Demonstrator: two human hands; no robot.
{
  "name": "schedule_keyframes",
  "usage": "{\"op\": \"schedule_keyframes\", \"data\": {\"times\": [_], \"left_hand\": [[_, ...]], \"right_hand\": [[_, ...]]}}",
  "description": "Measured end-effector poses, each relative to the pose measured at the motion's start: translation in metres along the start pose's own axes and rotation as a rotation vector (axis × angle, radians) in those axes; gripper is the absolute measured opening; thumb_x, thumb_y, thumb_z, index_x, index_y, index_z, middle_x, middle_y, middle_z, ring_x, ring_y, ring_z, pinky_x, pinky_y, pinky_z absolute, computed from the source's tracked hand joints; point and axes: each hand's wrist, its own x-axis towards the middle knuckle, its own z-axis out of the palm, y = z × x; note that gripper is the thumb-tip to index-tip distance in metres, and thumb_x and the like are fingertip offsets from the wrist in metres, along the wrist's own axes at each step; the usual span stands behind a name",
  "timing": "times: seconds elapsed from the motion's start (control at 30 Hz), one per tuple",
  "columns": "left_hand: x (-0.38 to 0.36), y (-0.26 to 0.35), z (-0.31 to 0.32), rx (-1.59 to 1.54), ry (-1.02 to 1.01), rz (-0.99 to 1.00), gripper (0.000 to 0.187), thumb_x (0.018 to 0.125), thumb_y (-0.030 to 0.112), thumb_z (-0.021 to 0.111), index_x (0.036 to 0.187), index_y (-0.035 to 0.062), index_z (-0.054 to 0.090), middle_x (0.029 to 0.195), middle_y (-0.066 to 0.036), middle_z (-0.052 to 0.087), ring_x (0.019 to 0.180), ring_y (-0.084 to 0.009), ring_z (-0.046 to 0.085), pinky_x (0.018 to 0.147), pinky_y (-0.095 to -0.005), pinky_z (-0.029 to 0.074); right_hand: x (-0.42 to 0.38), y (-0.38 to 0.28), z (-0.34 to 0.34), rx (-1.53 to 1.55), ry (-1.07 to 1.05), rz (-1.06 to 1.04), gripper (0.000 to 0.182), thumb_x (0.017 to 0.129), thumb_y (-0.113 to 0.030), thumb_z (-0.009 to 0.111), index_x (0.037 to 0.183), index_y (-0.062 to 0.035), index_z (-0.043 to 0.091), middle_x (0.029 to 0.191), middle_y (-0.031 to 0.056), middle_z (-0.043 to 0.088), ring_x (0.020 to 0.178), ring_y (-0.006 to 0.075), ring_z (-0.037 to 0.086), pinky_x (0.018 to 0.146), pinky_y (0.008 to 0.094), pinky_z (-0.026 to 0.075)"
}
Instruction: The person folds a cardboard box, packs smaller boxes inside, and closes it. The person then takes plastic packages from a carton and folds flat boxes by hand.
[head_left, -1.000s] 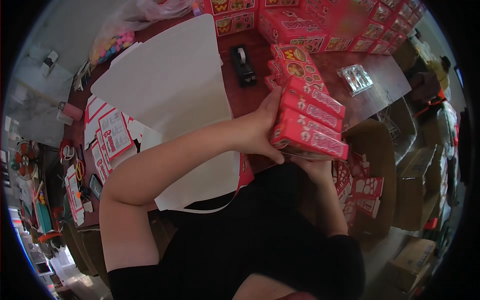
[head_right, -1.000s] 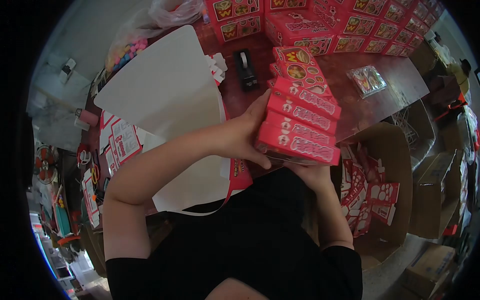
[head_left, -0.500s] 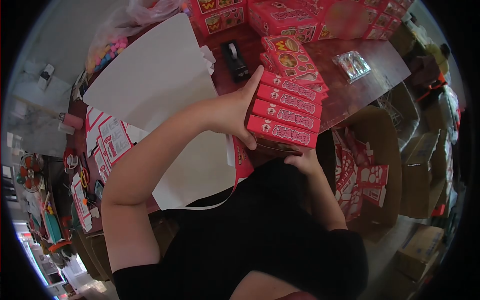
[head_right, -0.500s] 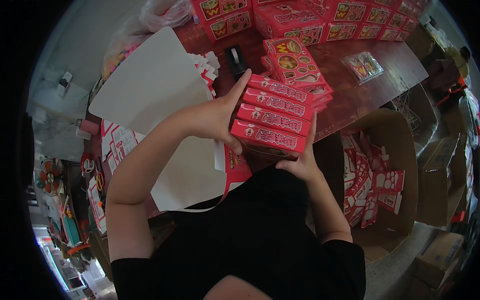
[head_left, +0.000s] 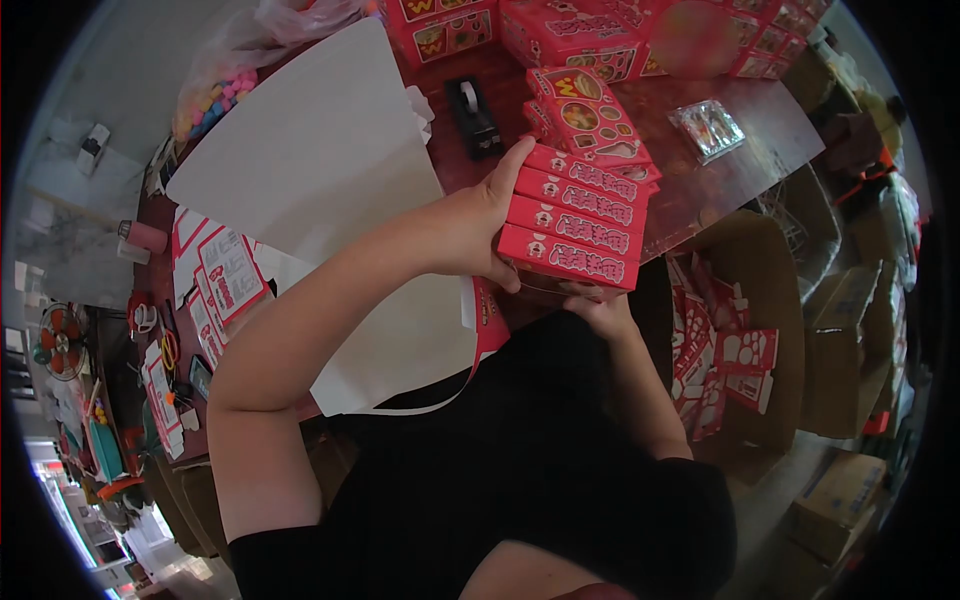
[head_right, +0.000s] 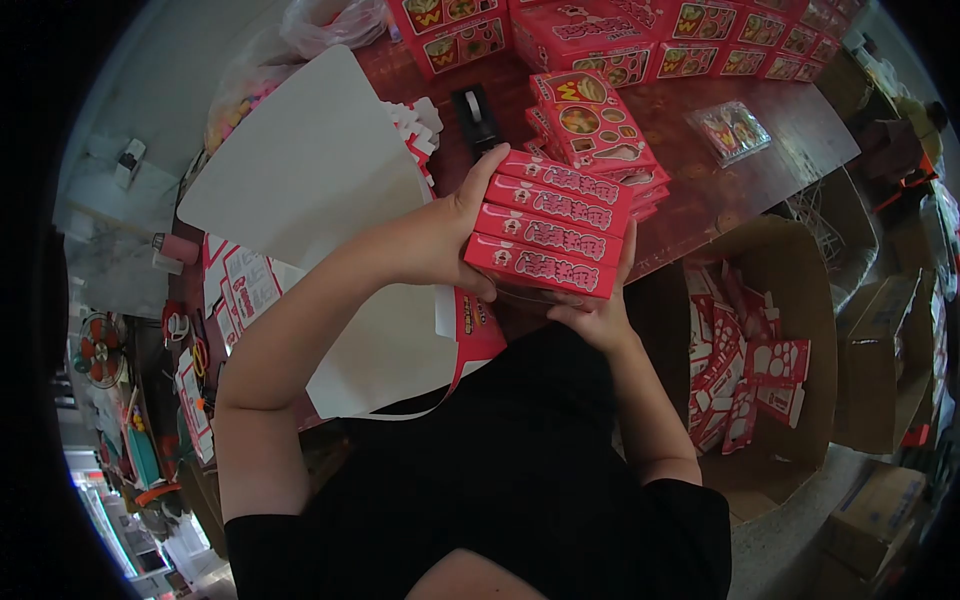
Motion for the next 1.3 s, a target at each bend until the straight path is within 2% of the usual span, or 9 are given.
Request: {"op": "schedule_keyframes", "data": {"times": [0.1, 0.2, 0.37, 0.53, 0.73, 0.83, 1.0, 1.17, 1.3], "left_hand": [[-0.001, 0.003, 0.001, 0.073, 0.087, 0.019, 0.126, 0.053, 0.020, 0.086, 0.140, 0.0066, -0.004, 0.138, -0.025, 0.030, 0.120, -0.0378, 0.044, 0.099, -0.0377, 0.039], [-0.007, 0.010, -0.003, 0.075, 0.200, 0.087, 0.123, 0.053, 0.019, 0.087, 0.142, 0.0084, 0.002, 0.134, -0.022, 0.037, 0.122, -0.0351, 0.043, 0.101, -0.0389, 0.038], [-0.051, 0.040, -0.027, 0.003, 0.471, 0.331, 0.112, 0.058, 0.028, 0.085, 0.142, 0.0085, 0.013, 0.130, -0.017, 0.043, 0.122, -0.0294, 0.044, 0.101, -0.0401, 0.036], [-0.135, 0.002, -0.050, 0.453, 0.832, 0.003, 0.087, 0.066, 0.028, 0.080, 0.134, 0.0054, 0.032, 0.120, -0.014, 0.047, 0.112, -0.0264, 0.047, 0.091, -0.0370, 0.042], [-0.208, -0.085, 0.010, 0.299, 1.252, -0.579, 0.066, 0.073, 0.012, 0.072, 0.128, 0.0039, 0.037, 0.113, -0.018, 0.047, 0.099, -0.0253, 0.049, 0.084, -0.0367, 0.043], [-0.232, -0.099, 0.015, -0.523, 1.066, -0.616, 0.056, 0.076, 0.008, 0.067, 0.125, 0.0022, 0.040, 0.078, -0.007, 0.051, 0.070, -0.0137, 0.051, 0.063, -0.0283, 0.045], [-0.237, -0.107, 0.017, -0.237, 1.191, -0.522, 0.047, 0.079, 0.004, 0.061, 0.122, -0.0009, 0.041, 0.076, -0.007, 0.054, 0.069, -0.0140, 0.056, 0.062, -0.0286, 0.046], [-0.226, -0.115, 0.059, -0.289, 1.685, 0.046, 0.038, 0.089, 0.021, 0.057, 0.116, 0.0022, 0.039, 0.080, -0.005, 0.048, 0.066, -0.0109, 0.047, 0.058, -0.0256, 0.041], [-0.247, -0.120, 0.131, 0.086, 1.417, 0.150, 0.095, 0.064, 0.060, 0.073, 0.126, 0.0001, 0.032, 0.115, -0.017, 0.044, 0.105, -0.0257, 0.047, 0.087, -0.0370, 0.040]], "right_hand": [[0.000, 0.009, -0.007, -0.126, 0.055, -0.027, 0.128, 0.061, -0.023, 0.085, 0.141, -0.0118, -0.015, 0.137, 0.0170, 0.032, 0.125, 0.0266, 0.039, 0.101, 0.0419, 0.035], [0.001, -0.006, -0.010, -0.078, 0.107, -0.179, 0.096, 0.060, -0.007, 0.081, 0.133, -0.0067, 0.019, 0.126, 0.0125, 0.045, 0.115, 0.0238, 0.048, 0.097, 0.0401, 0.041], [0.008, -0.059, -0.052, -0.113, -0.028, -0.415, 0.086, 0.066, -0.020, 0.079, 0.137, -0.0063, 0.031, 0.133, 0.0129, 0.044, 0.114, 0.0266, 0.050, 0.098, 0.0430, 0.040], [0.047, -0.141, 0.007, 0.630, -0.117, -0.486, 0.042, 0.091, -0.024, 0.044, 0.126, -0.0020, 0.047, 0.124, 0.0160, 0.053, 0.114, 0.0325, 0.051, 0.096, 0.0476, 0.043], [0.093, -0.161, 0.114, 0.051, -0.502, -0.062, 0.074, 0.065, -0.012, 0.078, 0.127, 0.0017, 0.039, 0.109, 0.0144, 0.056, 0.097, 0.0244, 0.059, 0.085, 0.0347, 0.050], [0.097, -0.187, 0.189, -0.402, -0.581, -0.452, 0.097, 0.055, -0.014, 0.081, 0.136, -0.0079, 0.028, 0.131, 0.0156, 0.039, 0.117, 0.0308, 0.044, 0.097, 0.0420, 0.040], [0.103, -0.173, 0.215, -1.180, -0.956, -0.545, 0.099, 0.051, -0.022, 0.079, 0.138, -0.0160, 0.031, 0.124, 0.0161, 0.041, 0.118, 0.0370, 0.038, 0.103, 0.0451, 0.032], [0.101, -0.133, 0.233, -1.270, -1.109, -0.380, 0.099, 0.053, -0.023, 0.078, 0.139, -0.0197, 0.030, 0.125, 0.0168, 0.039, 0.121, 0.0365, 0.036, 0.104, 0.0468, 0.030], [0.117, -0.114, 0.234, -1.295, -1.015, -0.414, 0.101, 0.052, -0.023, 0.078, 0.140, -0.0203, 0.029, 0.128, 0.0172, 0.038, 0.123, 0.0368, 0.035, 0.103, 0.0472, 0.031]]}}
